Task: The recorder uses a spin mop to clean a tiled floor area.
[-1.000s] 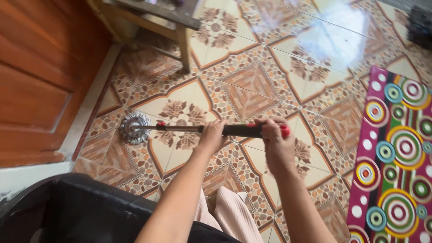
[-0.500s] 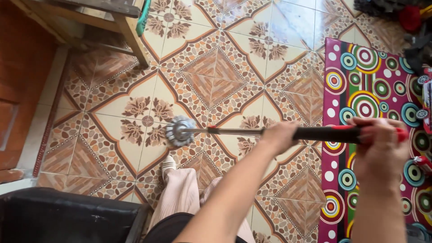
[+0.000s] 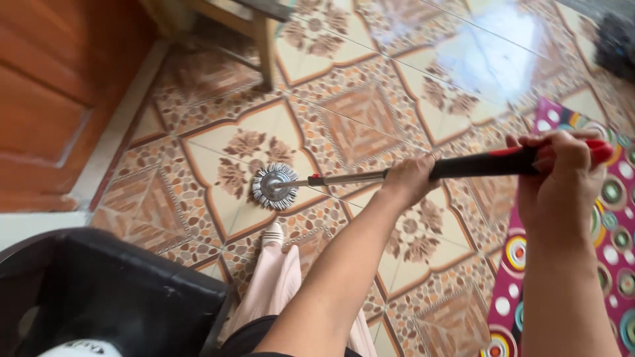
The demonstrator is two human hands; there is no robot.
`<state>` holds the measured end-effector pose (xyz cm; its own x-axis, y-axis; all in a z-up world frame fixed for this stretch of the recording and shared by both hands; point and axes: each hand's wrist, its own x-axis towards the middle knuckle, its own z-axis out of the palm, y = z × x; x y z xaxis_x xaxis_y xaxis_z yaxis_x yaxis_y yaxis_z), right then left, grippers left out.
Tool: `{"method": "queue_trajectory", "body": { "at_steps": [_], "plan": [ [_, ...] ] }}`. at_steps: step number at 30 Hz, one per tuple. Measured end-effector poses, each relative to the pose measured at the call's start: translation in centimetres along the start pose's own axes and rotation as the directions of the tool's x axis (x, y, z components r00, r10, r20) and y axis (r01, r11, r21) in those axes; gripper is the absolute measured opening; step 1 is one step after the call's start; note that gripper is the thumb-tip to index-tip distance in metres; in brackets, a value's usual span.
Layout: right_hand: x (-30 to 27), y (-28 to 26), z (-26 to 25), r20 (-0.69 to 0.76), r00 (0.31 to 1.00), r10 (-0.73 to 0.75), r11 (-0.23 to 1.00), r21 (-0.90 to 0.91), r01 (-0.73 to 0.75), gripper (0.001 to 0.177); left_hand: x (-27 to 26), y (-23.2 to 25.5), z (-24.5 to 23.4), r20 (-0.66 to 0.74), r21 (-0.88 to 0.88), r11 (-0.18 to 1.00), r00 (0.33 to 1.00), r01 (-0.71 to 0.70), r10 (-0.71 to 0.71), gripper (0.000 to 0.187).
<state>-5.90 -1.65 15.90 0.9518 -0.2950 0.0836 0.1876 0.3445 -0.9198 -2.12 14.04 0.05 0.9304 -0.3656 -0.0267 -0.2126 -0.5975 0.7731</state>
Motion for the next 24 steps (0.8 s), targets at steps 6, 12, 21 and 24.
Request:
{"method": "queue_trajectory", "body": {
  "at_steps": [6, 12, 21, 24],
  "plan": [
    [4.1, 10.3, 9.9, 0.198, 0.978, 0.062, 0.995, 0.063, -0.076, 0.012, -2.9, -10.1, -10.3, -0.197, -0.022, 0.992, 0.972, 0.122, -0.124, 0.065],
    [0.7, 22.1, 19.4, 0.361, 0.880, 0.310, 0.950, -0.099, -0.295, 0.014, -10.6, -23.7, -16.4, -0.371, -0.035, 0.979, 0.907, 0.200, -0.199, 0.054],
    [-4.8, 21.6, 29.1, 0.318, 0.765, 0.560, 0.827, -0.167, -0.537, 0.025, -16.6, -26.4, -23.4, -0.276, 0.049, 0.883, 0.856, 0.467, -0.438, 0.034],
    [-2.5, 21.3, 26.9, 0.256, 0.805, 0.536, 0.843, -0.211, -0.494, 0.022, -13.8, -27.0, -19.8, -0.228, 0.092, 0.870, 0.860, 0.485, -0.456, 0.034]
  ]
}}
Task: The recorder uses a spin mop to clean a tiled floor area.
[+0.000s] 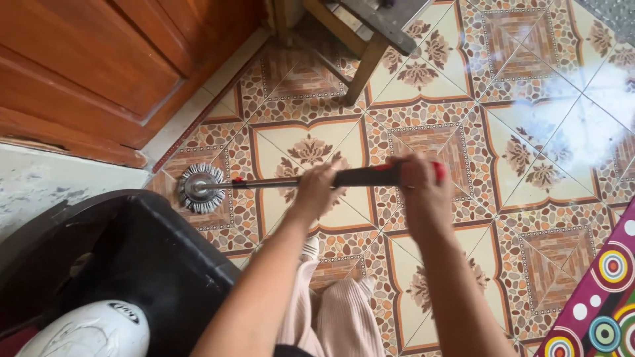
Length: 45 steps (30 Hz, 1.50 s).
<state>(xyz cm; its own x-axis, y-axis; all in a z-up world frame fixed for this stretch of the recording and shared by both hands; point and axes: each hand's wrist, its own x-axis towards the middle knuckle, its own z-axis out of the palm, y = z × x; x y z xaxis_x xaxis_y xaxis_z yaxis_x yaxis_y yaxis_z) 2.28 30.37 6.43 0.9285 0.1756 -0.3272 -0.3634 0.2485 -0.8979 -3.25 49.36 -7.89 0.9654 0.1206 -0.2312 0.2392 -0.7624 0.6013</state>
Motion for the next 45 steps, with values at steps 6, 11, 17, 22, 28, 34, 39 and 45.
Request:
{"method": "queue_trajectory", "body": {
  "at_steps": [6, 11, 17, 22, 28, 34, 39, 45],
  "plan": [
    [5.4, -3.7, -15.2, -0.106, 0.956, -0.273, 0.962, -0.027, 0.272, 0.029, 5.3, 10.8, 7.9, -0.208, 0.019, 0.944, 0.922, -0.330, 0.326, 0.057],
    [6.9, -11.4, -20.2, -0.144, 0.947, -0.287, 0.957, 0.007, 0.291, 0.029, 9.3, 18.8, 11.5, -0.110, -0.072, 0.960, 0.959, -0.272, 0.263, 0.062],
    [11.6, -10.0, -23.6, -0.148, 0.960, -0.237, 0.967, 0.056, 0.247, 0.015, 11.5, 19.1, 16.6, -0.134, -0.139, 0.975, 0.979, -0.174, 0.156, 0.048],
    [16.6, 0.4, -23.9, -0.041, 0.994, -0.097, 0.990, 0.096, 0.100, 0.012, 9.1, 12.0, 15.2, -0.277, -0.147, 0.980, 0.957, -0.133, 0.089, 0.048],
    [13.4, 8.8, -13.7, -0.013, 0.998, 0.064, 0.980, -0.185, -0.066, 0.026, 3.9, 1.3, 14.1, -0.141, -0.202, 0.967, 0.973, 0.152, -0.183, 0.033],
    [12.5, 11.0, -12.0, 0.133, 0.984, 0.115, 0.988, 0.083, -0.127, 0.015, 2.0, 0.0, 11.9, -0.055, -0.029, 0.942, 0.941, 0.333, -0.334, 0.028],
    [16.8, 5.5, -17.3, 0.124, 0.991, -0.049, 0.992, 0.118, 0.034, 0.023, 7.1, 5.1, 14.8, -0.125, -0.051, 0.994, 0.987, 0.100, -0.106, 0.033],
    [23.3, -4.8, -27.7, 0.131, 0.956, -0.262, 0.956, 0.168, 0.239, 0.026, 13.3, 18.4, 13.9, -0.132, -0.181, 0.983, 0.991, -0.020, -0.004, 0.037]
  ]
}}
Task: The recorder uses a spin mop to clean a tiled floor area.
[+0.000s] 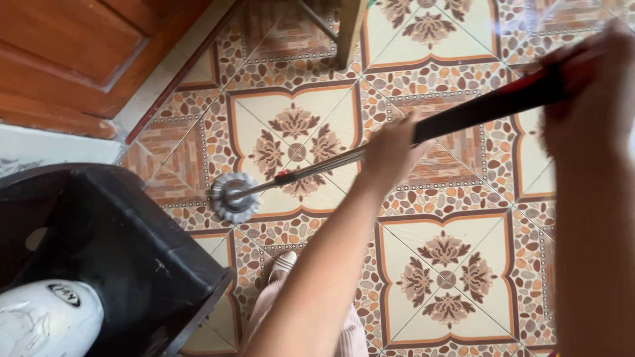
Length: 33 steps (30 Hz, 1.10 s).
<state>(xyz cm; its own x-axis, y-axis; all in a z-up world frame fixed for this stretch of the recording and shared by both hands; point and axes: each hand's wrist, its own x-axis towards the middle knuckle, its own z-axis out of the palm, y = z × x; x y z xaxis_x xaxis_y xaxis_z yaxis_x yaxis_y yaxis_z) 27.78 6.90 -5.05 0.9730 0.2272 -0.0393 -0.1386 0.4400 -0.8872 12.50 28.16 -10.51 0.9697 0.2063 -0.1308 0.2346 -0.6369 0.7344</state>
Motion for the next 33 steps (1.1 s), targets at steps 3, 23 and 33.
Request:
{"method": "queue_trajectory", "body": {
  "at_steps": [3, 23, 33],
  "plan": [
    [0.8, -1.2, -1.7, -0.042, 0.999, -0.012, 0.995, 0.096, 0.016, 0.025, 1.7, 1.8, 2.6, 0.002, 0.003, 0.998, 0.998, -0.064, 0.064, 0.052],
    [-15.4, 16.2, 6.5, -0.258, 0.841, 0.476, 0.860, -0.061, -0.506, 0.019, -12.1, -17.3, 3.2, 0.235, 0.354, 0.849, 0.841, 0.392, -0.487, 0.035],
    [-5.1, 4.0, -4.4, 0.028, 0.999, -0.035, 0.996, -0.082, 0.037, 0.018, -2.1, -0.7, 8.5, 0.037, 0.085, 0.996, 0.999, -0.027, 0.024, 0.030]
  ]
}}
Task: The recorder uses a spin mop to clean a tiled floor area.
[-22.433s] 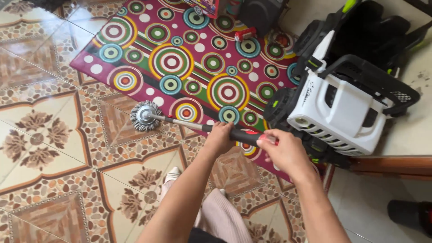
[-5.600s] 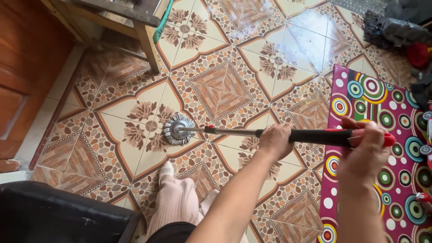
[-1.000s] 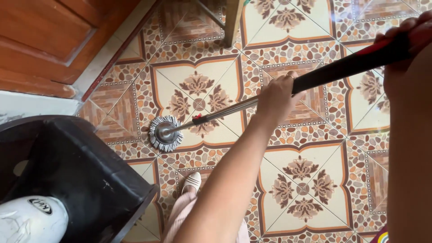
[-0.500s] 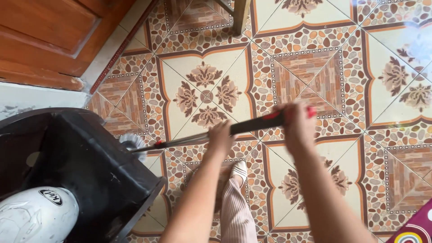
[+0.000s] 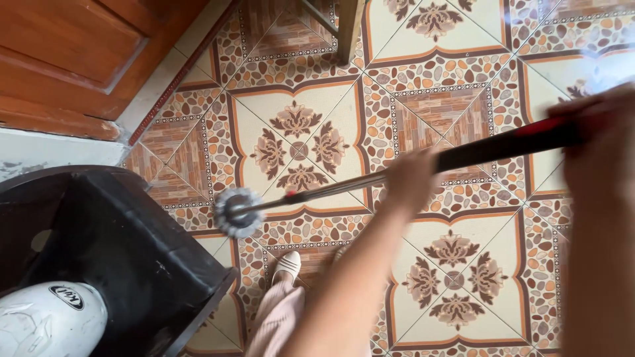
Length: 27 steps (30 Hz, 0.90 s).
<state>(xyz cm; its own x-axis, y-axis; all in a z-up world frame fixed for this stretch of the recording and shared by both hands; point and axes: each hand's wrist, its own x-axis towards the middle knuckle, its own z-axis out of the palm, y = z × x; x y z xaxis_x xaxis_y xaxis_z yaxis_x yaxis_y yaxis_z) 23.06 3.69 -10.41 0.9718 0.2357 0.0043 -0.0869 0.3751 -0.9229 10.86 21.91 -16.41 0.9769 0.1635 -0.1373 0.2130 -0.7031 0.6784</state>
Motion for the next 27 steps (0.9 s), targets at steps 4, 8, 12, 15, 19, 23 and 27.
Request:
{"method": "queue_trajectory", "body": {
  "at_steps": [4, 8, 12, 15, 19, 23, 27],
  "plan": [
    [-0.1, 1.9, -0.1, 0.005, 1.000, 0.030, 0.999, -0.032, -0.029, 0.022, 2.1, 5.4, 0.5, -0.039, -0.108, 0.994, 0.999, -0.030, 0.026, 0.029],
    [-0.7, 3.5, -0.2, 0.004, 0.997, 0.082, 0.994, -0.080, -0.081, 0.028, 0.8, 3.2, 0.2, -0.052, -0.114, 0.993, 0.999, -0.009, 0.003, 0.026],
    [-2.2, 4.8, 0.0, -0.015, 0.991, 0.132, 0.984, -0.118, -0.133, 0.034, -4.0, -3.6, -0.6, -0.055, -0.119, 0.992, 0.997, 0.049, -0.056, 0.016],
    [-7.0, 7.1, 5.3, -0.216, 0.932, 0.289, 0.924, -0.190, -0.331, 0.038, -8.7, -7.6, -3.4, 0.161, -0.070, 0.936, 0.930, 0.345, -0.331, 0.012],
    [-12.3, 8.9, 10.9, -0.236, 0.903, 0.359, 0.934, 0.098, -0.345, 0.020, -13.7, -13.2, -1.0, 0.125, 0.027, 0.895, 0.886, 0.446, -0.446, 0.037],
    [-12.2, 6.6, 10.1, -0.225, 0.911, 0.346, 0.937, 0.127, -0.324, 0.016, -13.6, -13.5, 2.4, 0.006, -0.006, 0.937, 0.937, 0.349, -0.349, 0.035],
    [-9.2, 0.7, 6.6, -0.286, 0.935, 0.210, 0.978, 0.073, -0.197, 0.015, -9.8, -2.9, -0.8, 0.048, -0.233, 0.912, 0.940, 0.339, -0.337, 0.029]
  ]
}}
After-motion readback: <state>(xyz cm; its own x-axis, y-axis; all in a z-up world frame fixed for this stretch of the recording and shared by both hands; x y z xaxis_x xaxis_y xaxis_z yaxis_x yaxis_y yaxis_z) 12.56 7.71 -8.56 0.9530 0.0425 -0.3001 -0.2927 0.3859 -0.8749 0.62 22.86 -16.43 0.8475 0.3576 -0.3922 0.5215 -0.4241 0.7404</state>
